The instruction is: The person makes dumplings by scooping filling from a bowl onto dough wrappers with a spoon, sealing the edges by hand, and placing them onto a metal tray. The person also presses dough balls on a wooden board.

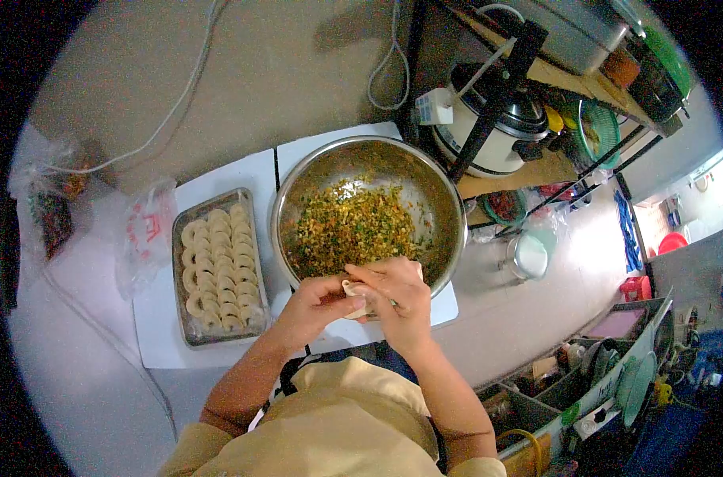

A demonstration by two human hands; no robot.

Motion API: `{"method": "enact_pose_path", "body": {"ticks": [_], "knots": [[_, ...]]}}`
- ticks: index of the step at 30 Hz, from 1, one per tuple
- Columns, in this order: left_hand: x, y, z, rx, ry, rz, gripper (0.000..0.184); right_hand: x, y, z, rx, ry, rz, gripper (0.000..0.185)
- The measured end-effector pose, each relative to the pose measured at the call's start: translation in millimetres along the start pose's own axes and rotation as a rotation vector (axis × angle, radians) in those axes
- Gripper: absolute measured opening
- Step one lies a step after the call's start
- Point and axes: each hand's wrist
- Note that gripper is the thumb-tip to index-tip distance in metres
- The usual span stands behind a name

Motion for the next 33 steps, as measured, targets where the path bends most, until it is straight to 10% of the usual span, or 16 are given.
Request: {"method": "enact_pose_path", "body": {"ticks": [33], "knots": [[-9,0,2,-0.068,-0.062,0.002,0.022,11,-1,-13,0.207,-0.150,0.171,0.013]]}}
Point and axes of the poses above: each hand's wrist, its own y-axis away from the middle knuckle, its own x-axis out of the palm, z = x × y, and after that the axes turned 8 degrees about -z, right-handed
